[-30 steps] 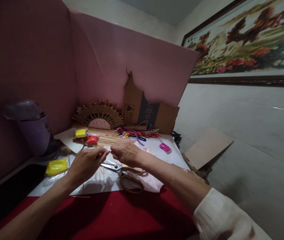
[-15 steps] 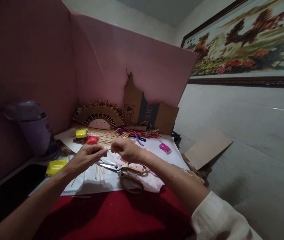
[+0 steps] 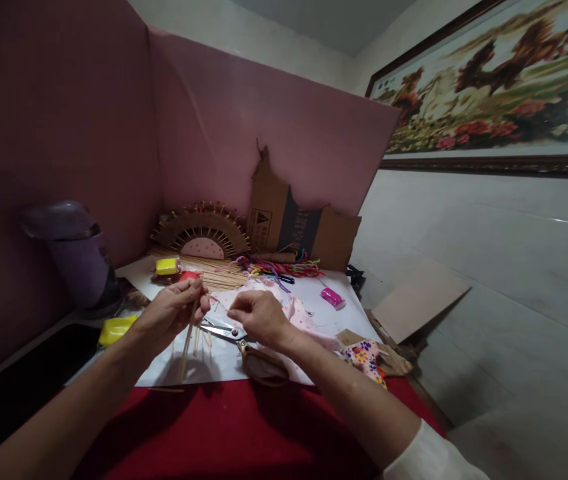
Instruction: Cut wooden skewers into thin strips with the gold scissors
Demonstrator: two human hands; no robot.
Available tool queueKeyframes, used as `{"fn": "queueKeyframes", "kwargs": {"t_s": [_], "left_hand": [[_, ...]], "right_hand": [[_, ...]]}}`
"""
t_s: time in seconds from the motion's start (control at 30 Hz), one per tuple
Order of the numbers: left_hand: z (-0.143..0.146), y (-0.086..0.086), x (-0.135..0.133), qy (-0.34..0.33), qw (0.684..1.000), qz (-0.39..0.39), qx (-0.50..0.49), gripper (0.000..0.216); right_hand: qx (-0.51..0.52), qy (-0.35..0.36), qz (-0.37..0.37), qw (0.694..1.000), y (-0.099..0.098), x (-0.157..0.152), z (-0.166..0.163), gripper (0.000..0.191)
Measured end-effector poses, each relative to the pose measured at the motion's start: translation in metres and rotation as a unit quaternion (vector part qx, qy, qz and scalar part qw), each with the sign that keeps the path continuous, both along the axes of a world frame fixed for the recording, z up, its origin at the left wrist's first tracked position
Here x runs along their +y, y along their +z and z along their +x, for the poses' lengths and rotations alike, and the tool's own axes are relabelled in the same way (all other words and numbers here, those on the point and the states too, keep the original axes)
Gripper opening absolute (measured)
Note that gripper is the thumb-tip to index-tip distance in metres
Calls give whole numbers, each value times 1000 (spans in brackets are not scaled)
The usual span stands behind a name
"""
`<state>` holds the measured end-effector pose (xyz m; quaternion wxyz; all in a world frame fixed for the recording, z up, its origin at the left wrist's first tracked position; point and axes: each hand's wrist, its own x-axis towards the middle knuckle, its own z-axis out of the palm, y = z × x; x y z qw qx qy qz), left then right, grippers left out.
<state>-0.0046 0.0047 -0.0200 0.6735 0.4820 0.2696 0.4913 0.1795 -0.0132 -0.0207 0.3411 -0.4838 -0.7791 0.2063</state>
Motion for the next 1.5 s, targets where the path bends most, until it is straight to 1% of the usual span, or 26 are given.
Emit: {"fn": "queueKeyframes", "kwargs": {"t_s": [0.07, 0.13, 0.2, 0.23, 0.37, 0.43, 0.5, 0.57, 0.6, 0.63, 0.67, 0.73, 0.77, 0.8, 0.83, 0.9, 0.97, 1.13, 1.2, 1.23, 1.27, 1.33, 1.37, 1.4, 1.43, 1.5], "left_hand": [[0, -1, 2, 33, 999, -22, -21, 26], [1, -2, 3, 61, 997, -13, -39, 26], [4, -2, 1, 92, 994, 14, -50, 26], [6, -2, -1, 103, 993, 28, -52, 26], [11, -1, -5, 104, 992, 74, -9, 25], [7, 0, -2, 119, 987, 106, 26, 29], [-1, 2, 5, 181, 973, 132, 64, 35], [-14, 5, 13, 276, 940, 141, 143, 36], [-20, 5, 17, 317, 912, 145, 217, 32], [-26, 6, 21, 342, 873, 153, 312, 27], [-30, 5, 23, 349, 828, 157, 411, 22], [-37, 4, 26, 323, 734, 157, 576, 19], [-38, 2, 27, 300, 698, 152, 633, 19], [-39, 0, 27, 276, 671, 146, 672, 21], [-38, -2, 27, 256, 652, 140, 700, 22], [-36, -7, 27, 223, 626, 130, 736, 24], [-33, -12, 28, 203, 616, 122, 751, 22], [-32, -21, 32, 198, 623, 117, 748, 16], [-32, -20, 34, 217, 640, 123, 726, 16], [-32, -18, 35, 241, 662, 135, 697, 16], [-30, -15, 34, 270, 695, 151, 650, 17], [-23, -7, 29, 307, 787, 182, 503, 20], [-18, -4, 25, 299, 838, 187, 416, 22], [-12, 0, 20, 264, 887, 182, 332, 23], [-5, 2, 14, 223, 918, 183, 271, 23], [6, 3, 3, 156, 947, 196, 202, 21]], "right_hand": [[-65, 12, 13, 998, -3, -4, -2, 5], [-78, 29, 16, 996, -3, -8, -9, 13], [-40, 41, 4, 998, -2, -11, -18, 24], [-13, 46, -11, 999, -1, -11, -23, 25], [63, 49, -73, 994, -3, -10, -36, 14], [89, 29, -58, 994, -6, -9, -36, 16], [125, -2, -5, 992, -9, -8, -31, 19], [154, -18, 28, 987, -14, -7, -24, 20], [158, -11, 26, 987, -17, -8, -21, 20], [154, 3, 15, 988, -21, -8, -19, 20], [146, 18, 2, 989, -25, -9, -17, 21], [131, 44, -14, 990, -33, -11, -15, 22], [129, 49, -10, 990, -36, -13, -14, 22], [130, 50, 0, 990, -38, -14, -14, 22], [134, 50, 12, 990, -40, -15, -14, 22], [141, 56, 29, 988, -43, -17, -13, 23], [148, 61, 29, 987, -44, -18, -11, 23], [163, 62, 25, 984, -44, -20, -8, 24], [190, 50, 18, 980, -43, -21, -8, 27], [213, 42, 4, 976, -42, -22, -8, 27], [237, 34, -16, 971, -42, -23, -9, 27], [282, 24, -52, 958, -42, -24, -10, 23], [296, 20, -62, 953, -42, -24, -10, 21], [305, 16, -66, 950, -43, -24, -10, 19], [310, 14, -65, 948, -44, -23, -10, 18], [316, 12, -61, 947, -47, -20, -10, 17]]}}
